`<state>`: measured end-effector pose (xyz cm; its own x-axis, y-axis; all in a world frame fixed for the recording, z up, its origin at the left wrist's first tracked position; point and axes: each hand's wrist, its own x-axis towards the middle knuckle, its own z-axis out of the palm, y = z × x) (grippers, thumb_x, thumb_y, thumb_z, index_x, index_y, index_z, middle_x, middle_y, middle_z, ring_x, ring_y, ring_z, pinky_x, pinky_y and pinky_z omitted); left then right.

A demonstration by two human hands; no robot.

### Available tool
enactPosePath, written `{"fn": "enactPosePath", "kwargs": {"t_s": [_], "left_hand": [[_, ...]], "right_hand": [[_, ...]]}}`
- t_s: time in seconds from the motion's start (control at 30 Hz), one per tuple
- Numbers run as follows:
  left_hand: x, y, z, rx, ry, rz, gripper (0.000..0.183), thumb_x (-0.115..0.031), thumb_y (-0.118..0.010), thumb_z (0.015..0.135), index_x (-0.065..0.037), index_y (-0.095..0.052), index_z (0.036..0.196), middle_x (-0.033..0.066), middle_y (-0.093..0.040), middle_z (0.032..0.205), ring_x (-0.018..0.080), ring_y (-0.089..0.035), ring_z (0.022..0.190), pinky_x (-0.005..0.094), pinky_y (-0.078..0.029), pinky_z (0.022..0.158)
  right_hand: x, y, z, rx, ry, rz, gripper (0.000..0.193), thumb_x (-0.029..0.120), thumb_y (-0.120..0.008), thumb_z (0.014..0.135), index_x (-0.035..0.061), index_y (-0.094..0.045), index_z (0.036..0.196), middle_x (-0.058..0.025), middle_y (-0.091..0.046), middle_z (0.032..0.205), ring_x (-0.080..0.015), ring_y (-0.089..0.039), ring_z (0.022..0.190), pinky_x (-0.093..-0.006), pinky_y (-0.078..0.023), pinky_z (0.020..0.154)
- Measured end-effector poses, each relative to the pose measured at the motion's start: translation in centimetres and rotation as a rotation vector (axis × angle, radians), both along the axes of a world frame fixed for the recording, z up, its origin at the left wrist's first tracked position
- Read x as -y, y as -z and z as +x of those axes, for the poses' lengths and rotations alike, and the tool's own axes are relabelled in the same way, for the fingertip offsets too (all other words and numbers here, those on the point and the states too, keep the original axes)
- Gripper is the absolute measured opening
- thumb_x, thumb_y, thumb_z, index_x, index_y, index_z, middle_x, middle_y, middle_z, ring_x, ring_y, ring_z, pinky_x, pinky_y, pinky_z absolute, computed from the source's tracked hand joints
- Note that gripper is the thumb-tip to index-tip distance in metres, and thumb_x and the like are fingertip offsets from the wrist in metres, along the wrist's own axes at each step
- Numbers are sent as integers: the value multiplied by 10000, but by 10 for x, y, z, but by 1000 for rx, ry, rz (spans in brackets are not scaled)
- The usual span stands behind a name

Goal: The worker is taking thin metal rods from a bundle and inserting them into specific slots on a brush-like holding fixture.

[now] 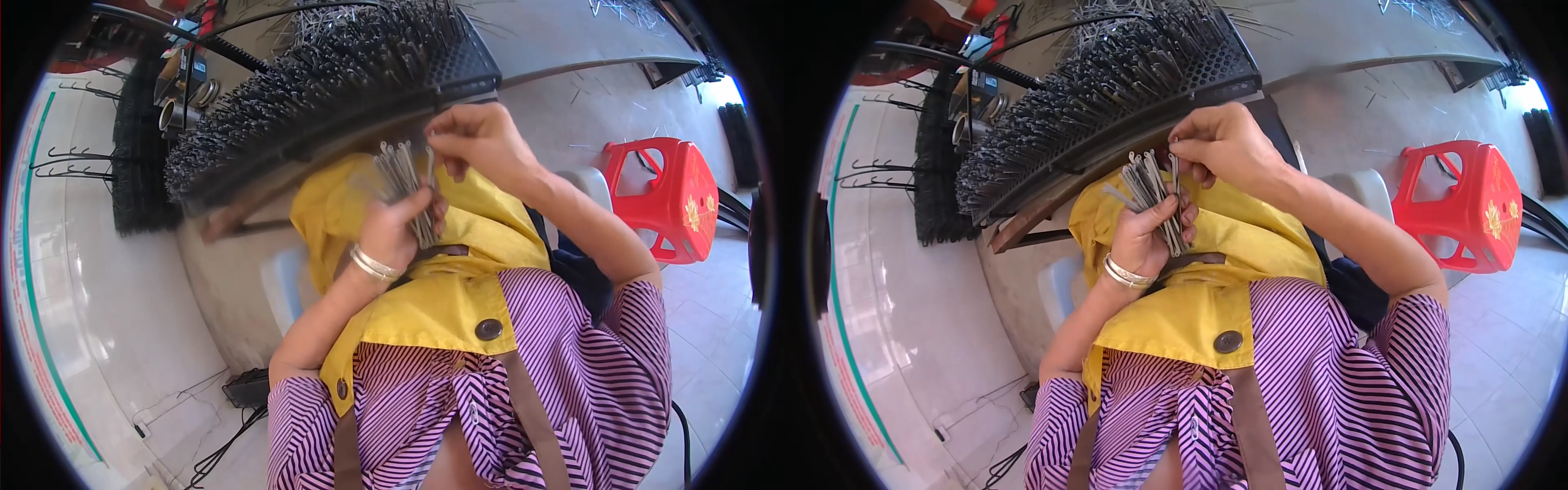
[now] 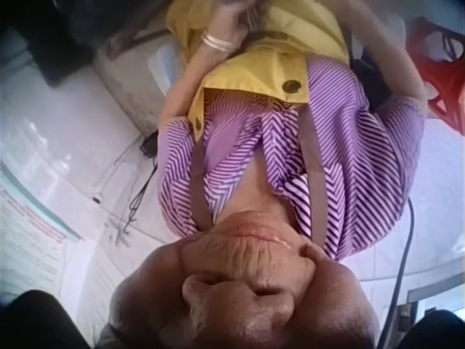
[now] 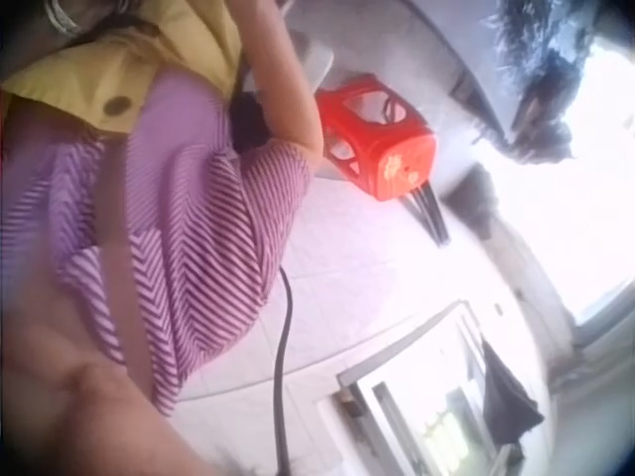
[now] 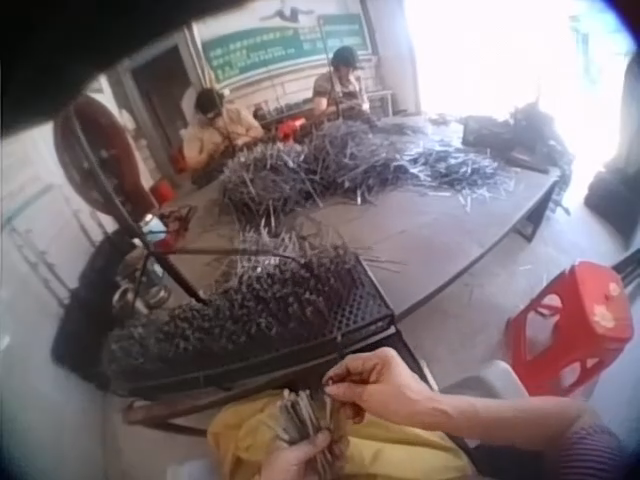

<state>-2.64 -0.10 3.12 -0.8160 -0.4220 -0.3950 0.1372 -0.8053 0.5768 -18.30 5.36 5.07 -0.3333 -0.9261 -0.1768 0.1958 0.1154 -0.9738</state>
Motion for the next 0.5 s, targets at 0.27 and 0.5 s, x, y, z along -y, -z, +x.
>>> {"fn": "enactPosePath", "kwargs": {"t_s": [0.27, 0.5], "left_hand": [[7, 8, -12, 35, 29, -81, 153, -77, -551, 766, -42, -491, 902, 66, -515, 776, 189, -513, 666, 289, -437, 541], [-1, 15, 6, 127, 243, -95, 179, -86, -557, 765, -6, -509, 918, 91, -558, 815, 182, -561, 756, 305, -477, 697]], "right_hand": [[-11, -12, -35, -45, 131, -51, 74, -3, -543, 757, -56, -565, 803, -78, -580, 660, -110, -535, 515, -215, -433, 458], [10, -25, -76, -553, 597, -313, 86, -29, -515, 782, -49, -569, 845, -74, -593, 739, -96, -537, 607, -196, -448, 572]]}}
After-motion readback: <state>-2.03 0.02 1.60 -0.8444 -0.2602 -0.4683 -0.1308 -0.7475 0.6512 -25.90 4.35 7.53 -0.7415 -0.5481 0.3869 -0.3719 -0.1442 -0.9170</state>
